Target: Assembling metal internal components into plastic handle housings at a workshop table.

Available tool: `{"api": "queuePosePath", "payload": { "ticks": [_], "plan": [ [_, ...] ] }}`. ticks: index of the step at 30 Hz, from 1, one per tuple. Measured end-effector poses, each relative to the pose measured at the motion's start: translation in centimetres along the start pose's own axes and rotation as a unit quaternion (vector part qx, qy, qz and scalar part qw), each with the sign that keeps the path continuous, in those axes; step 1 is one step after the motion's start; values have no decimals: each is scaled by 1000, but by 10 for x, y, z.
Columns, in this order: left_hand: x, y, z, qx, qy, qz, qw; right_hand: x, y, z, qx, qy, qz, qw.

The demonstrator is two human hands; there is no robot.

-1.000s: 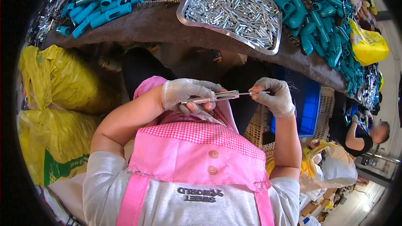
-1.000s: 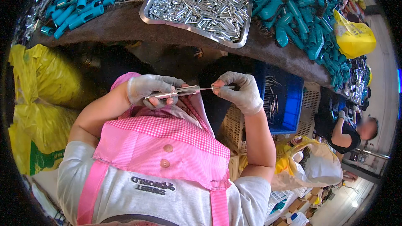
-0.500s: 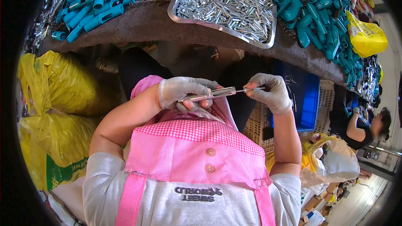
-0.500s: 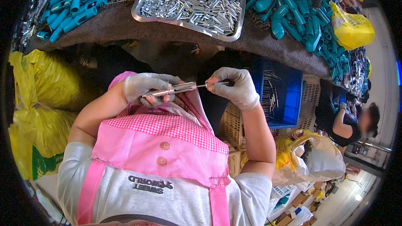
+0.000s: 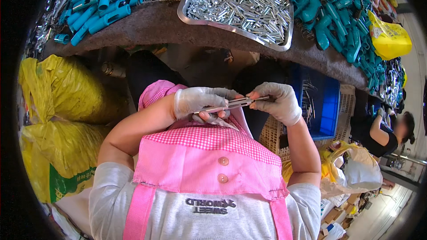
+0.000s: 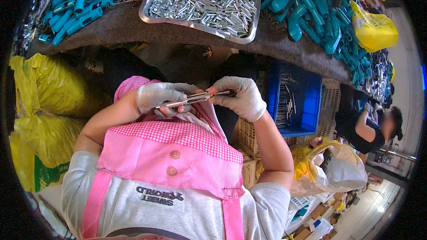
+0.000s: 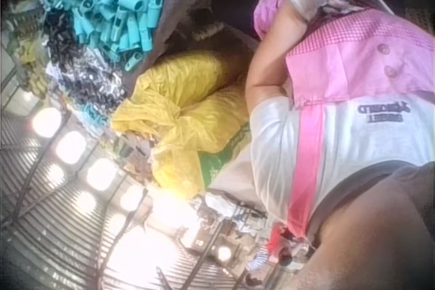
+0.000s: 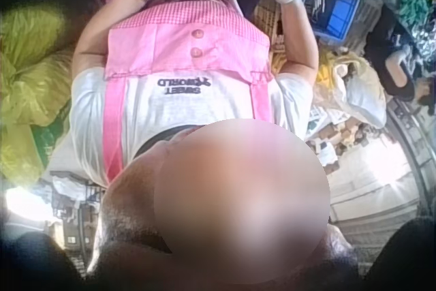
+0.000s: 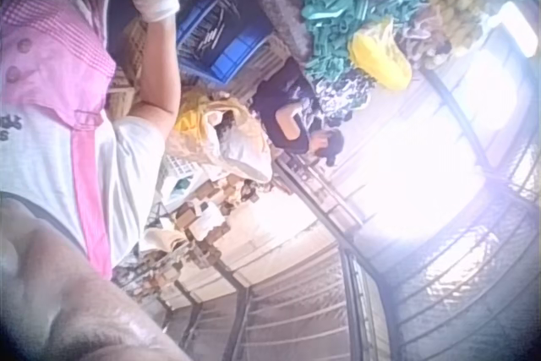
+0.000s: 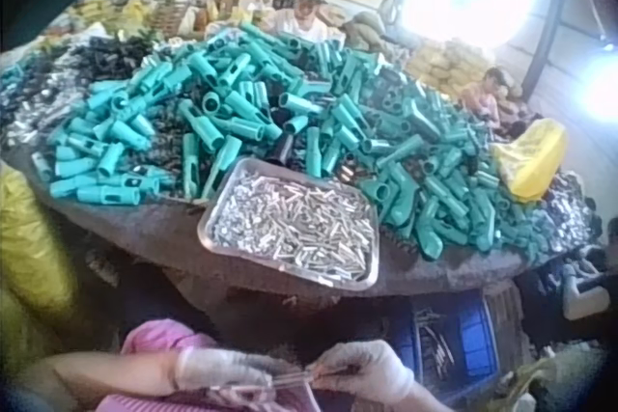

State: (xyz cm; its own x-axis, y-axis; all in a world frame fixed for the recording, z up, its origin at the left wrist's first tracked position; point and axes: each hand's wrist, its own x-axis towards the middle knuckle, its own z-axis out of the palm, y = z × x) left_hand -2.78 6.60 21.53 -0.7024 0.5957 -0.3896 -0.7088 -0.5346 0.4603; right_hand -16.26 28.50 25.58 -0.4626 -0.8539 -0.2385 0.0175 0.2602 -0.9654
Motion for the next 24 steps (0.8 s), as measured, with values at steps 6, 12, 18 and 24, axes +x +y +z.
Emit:
{"api": "queuePosePath", "payload": {
  "ticks": [6, 12, 18, 24],
  "plan": [
    [0, -4, -4, -65, -21, 35, 997, -4, 3, 4, 89, 54, 58, 993],
    [-11, -6, -6, -84, 3, 54, 995, 9, 6, 26, -33, 37, -33, 998],
    [-39, -4, -5, -161, 65, 81, 981, 38, -9, 52, 15, 14, -1, 1000],
    [-78, -21, -21, -202, 152, 286, 924, 110, -91, 75, -365, 94, -272, 885]
  ]
}}
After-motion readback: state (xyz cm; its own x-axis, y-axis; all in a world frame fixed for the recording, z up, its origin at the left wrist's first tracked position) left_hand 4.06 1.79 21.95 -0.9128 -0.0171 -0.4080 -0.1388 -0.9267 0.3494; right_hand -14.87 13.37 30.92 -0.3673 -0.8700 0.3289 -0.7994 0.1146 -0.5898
